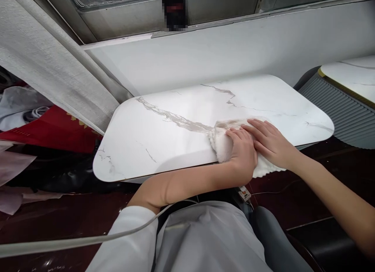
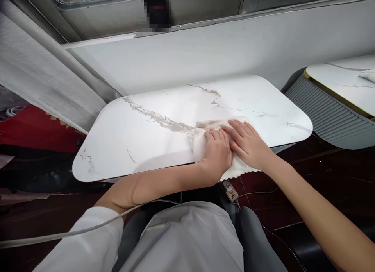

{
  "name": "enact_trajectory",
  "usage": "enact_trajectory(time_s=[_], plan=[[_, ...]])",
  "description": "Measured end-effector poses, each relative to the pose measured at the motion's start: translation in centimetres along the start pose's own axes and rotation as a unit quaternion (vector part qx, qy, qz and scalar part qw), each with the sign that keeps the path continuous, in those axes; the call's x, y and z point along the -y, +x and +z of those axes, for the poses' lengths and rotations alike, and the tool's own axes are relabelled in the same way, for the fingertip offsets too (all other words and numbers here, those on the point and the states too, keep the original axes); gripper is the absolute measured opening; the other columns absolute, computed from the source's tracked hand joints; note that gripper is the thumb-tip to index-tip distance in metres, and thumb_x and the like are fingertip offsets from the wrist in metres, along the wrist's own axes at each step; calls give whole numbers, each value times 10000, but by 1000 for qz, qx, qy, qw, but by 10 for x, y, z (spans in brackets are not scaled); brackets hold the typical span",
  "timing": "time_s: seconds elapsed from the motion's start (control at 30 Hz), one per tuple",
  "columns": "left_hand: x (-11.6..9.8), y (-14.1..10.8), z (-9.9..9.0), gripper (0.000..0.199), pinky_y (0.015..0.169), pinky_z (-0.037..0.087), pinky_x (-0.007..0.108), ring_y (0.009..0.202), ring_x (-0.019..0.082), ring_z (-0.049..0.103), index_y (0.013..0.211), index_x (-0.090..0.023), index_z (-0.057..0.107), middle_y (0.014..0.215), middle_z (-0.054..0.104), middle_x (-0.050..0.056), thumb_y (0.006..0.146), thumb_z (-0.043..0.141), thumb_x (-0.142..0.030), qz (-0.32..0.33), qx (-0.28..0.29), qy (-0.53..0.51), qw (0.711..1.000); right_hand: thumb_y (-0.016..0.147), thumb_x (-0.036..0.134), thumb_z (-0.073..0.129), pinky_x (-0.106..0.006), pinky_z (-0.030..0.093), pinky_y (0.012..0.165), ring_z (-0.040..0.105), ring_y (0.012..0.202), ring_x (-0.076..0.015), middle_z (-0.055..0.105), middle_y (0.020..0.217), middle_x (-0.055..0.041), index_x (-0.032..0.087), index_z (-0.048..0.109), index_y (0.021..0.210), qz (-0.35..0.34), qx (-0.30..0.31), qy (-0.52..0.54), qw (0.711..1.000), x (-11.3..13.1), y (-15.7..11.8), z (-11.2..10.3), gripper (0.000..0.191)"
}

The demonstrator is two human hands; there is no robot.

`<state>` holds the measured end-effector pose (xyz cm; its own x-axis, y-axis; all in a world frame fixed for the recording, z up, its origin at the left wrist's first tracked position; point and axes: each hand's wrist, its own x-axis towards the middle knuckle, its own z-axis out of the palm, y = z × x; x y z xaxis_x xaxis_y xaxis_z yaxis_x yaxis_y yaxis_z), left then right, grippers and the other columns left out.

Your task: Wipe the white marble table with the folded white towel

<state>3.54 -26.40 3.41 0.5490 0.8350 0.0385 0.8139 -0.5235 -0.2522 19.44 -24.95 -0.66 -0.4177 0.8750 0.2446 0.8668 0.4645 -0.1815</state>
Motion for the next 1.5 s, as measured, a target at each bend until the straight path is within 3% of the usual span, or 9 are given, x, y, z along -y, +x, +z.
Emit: enact_trajectory(time_s=[0.1, 0.33, 0.47, 0.6, 0.77, 1.03, 1.27, 1.5], plan=[[-7, 2, -1, 470, 1083, 456, 511, 1272, 361, 569, 1379, -157, 604, 1357, 632, 142, 984, 424, -337, 12, -14, -11, 1000, 972, 404, 281, -597, 313, 1182, 363, 1468, -303, 434, 1556, -90, 330, 394, 1492, 13, 16, 5, 1000, -9, -6, -5, 537], [-1, 34, 13, 602, 1149, 379, 544, 1393, 389, 450, 1457, 8, 456, 1480, 503, 247, 1006, 359, -380, 12, -43, -118, 992, 907, 286, 283, -604, 312, 1169, 425, 1420, -314, 513, 1481, -103, 266, 497, 1391, 87, -3, -11, 996, -20, 12, -6, 529], [22, 62, 28, 597, 1225, 257, 528, 1481, 352, 327, 1497, -14, 396, 1560, 406, 227, 1010, 360, -356, 16, -42, -175, 984, 898, 285, 271, -590, 327, 1144, 476, 1361, -313, 568, 1407, -106, 256, 533, 1334, 109, -46, -20, 993, -23, 41, 3, 508], [50, 91, 39, 539, 1250, 195, 527, 1497, 295, 309, 1502, -79, 397, 1577, 400, 173, 1012, 320, -288, -24, -41, -223, 974, 893, 288, 283, -558, 340, 1130, 502, 1324, -304, 594, 1368, -104, 250, 558, 1299, 91, -68, -14, 993, -36, 82, 16, 492], [85, 129, 53, 476, 1267, 186, 445, 1481, 195, 341, 1431, -176, 485, 1541, 468, 93, 993, 301, -212, -92, -73, -275, 954, 868, 265, 329, -521, 366, 1099, 530, 1268, -301, 632, 1319, -89, 269, 608, 1237, 105, -101, 3, 989, -56, 141, 35, 463], [128, 177, 74, 413, 1233, 254, 391, 1394, 215, 451, 1331, -201, 571, 1480, 530, 95, 972, 369, -226, -132, -127, -257, 949, 864, 269, 355, -531, 339, 1110, 529, 1260, -312, 650, 1297, -68, 298, 650, 1204, 108, -127, 57, 984, -74, 209, 51, 451], [145, 216, 79, 423, 1228, 241, 396, 1351, 225, 488, 1350, -176, 549, 1418, 570, 113, 977, 353, -210, -133, -123, -237, 955, 854, 287, 359, -533, 335, 1118, 519, 1279, -314, 643, 1316, -70, 271, 669, 1199, 121, -132, 64, 982, -97, 248, 59, 463], [144, 245, 79, 400, 1222, 234, 415, 1346, 244, 488, 1332, -194, 556, 1412, 571, 111, 992, 345, -213, -115, -118, -237, 958, 903, 288, 316, -534, 328, 1122, 484, 1326, -313, 603, 1380, -67, 286, 631, 1261, 139, -110, 38, 984, -120, 258, 56, 477]])
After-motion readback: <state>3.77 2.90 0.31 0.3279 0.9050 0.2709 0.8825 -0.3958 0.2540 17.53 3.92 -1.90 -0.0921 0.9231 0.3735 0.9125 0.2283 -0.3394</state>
